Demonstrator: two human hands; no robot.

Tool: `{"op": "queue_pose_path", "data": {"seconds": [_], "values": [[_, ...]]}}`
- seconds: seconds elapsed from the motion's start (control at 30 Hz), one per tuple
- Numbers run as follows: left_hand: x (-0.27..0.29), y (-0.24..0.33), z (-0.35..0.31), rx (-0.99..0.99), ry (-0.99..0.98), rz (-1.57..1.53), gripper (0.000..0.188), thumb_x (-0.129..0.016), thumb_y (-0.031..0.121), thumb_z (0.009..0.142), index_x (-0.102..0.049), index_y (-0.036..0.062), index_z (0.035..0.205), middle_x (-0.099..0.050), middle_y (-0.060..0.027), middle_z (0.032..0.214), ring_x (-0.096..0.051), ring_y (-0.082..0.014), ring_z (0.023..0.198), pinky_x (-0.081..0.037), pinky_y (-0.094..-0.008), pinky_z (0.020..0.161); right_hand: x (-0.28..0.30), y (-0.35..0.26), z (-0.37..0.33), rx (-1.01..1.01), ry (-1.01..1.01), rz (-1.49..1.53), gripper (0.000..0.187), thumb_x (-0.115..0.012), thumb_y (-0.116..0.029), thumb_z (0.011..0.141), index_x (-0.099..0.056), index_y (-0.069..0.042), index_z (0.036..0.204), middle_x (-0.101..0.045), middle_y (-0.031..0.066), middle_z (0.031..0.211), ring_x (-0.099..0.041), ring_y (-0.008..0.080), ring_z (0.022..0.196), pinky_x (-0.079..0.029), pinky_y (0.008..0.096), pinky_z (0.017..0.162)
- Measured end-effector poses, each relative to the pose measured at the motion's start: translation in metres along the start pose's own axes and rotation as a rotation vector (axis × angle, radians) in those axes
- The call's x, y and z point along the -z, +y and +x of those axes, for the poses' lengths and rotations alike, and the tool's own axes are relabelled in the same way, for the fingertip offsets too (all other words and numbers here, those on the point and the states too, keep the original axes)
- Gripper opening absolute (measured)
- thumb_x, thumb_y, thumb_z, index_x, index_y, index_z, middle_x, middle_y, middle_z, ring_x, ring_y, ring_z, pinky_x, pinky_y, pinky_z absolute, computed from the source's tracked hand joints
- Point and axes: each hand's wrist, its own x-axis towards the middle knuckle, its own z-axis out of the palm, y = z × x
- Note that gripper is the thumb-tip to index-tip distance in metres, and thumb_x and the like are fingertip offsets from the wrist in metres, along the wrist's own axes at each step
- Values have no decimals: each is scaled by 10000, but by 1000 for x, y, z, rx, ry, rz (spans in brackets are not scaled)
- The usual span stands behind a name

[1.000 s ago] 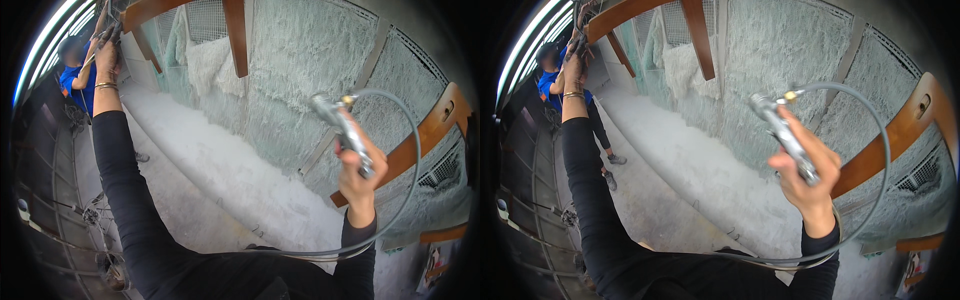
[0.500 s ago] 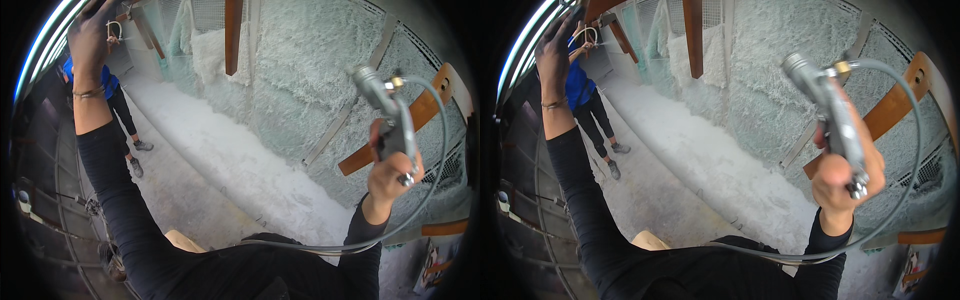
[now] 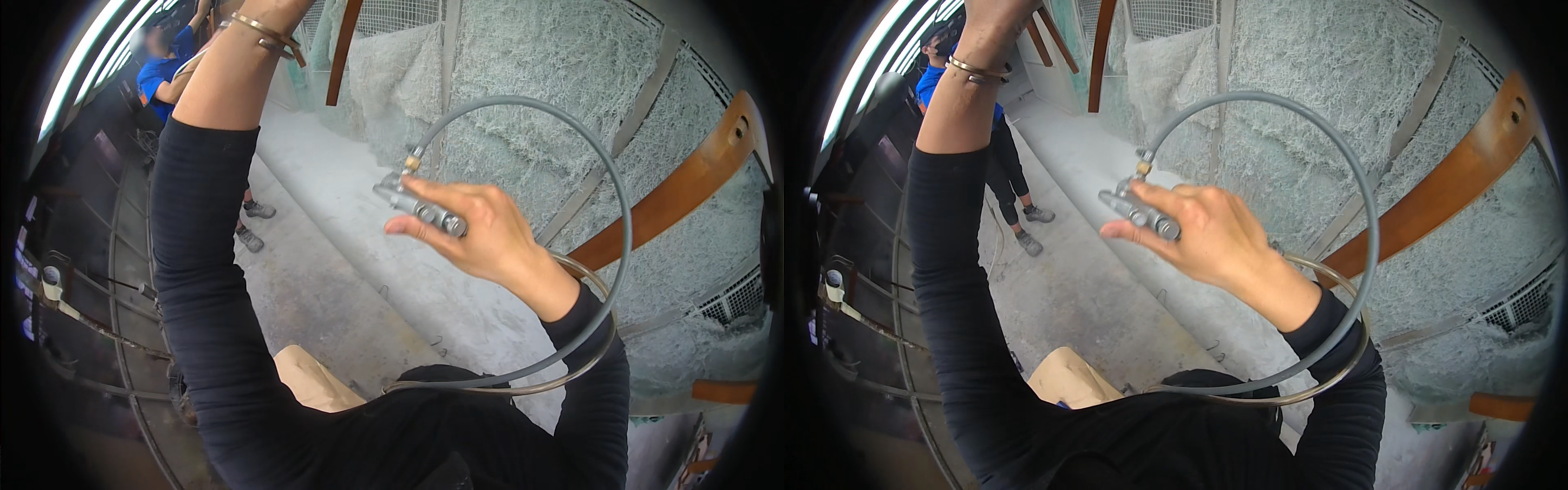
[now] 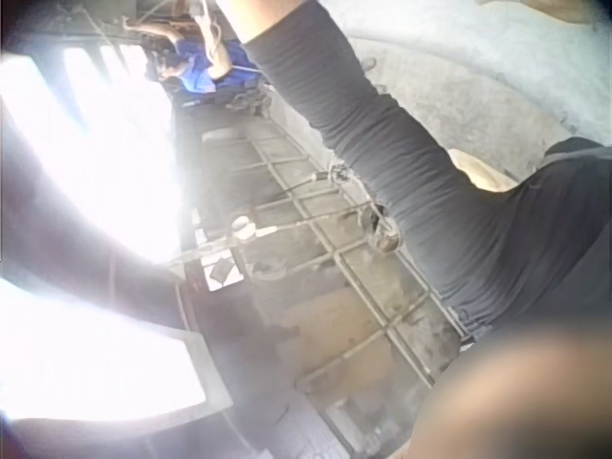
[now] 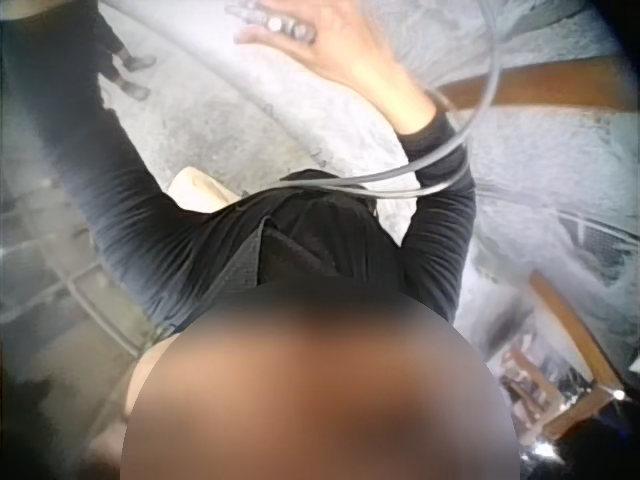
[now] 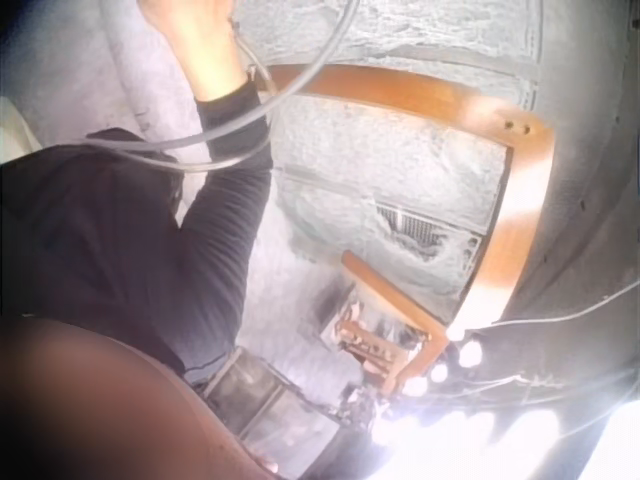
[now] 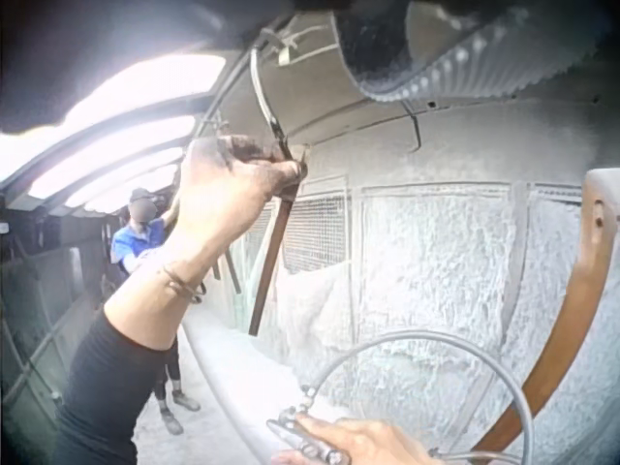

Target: The person uses a spray gun to apply finish to hanging wooden chair frames in a spray booth. They hold each frame with one hand while spraying with the other, rotating the frames to coat all sides. A coworker in the background also sprays other frames.

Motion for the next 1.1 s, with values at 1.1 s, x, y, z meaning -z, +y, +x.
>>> {"op": "queue_pose_path", "data": {"seconds": [1.1], "values": [[-164,181,-604,1049,-1521,-741,366,-660,233,949,-575,44,1251,-671,-203,1063,-664,-270,949,-567,-393,855,48,-105,-577,-943,665,629,431,-652,-429,977,-751,-10,992,-577,52,613,-467,124,572,-390,310,535]]}}
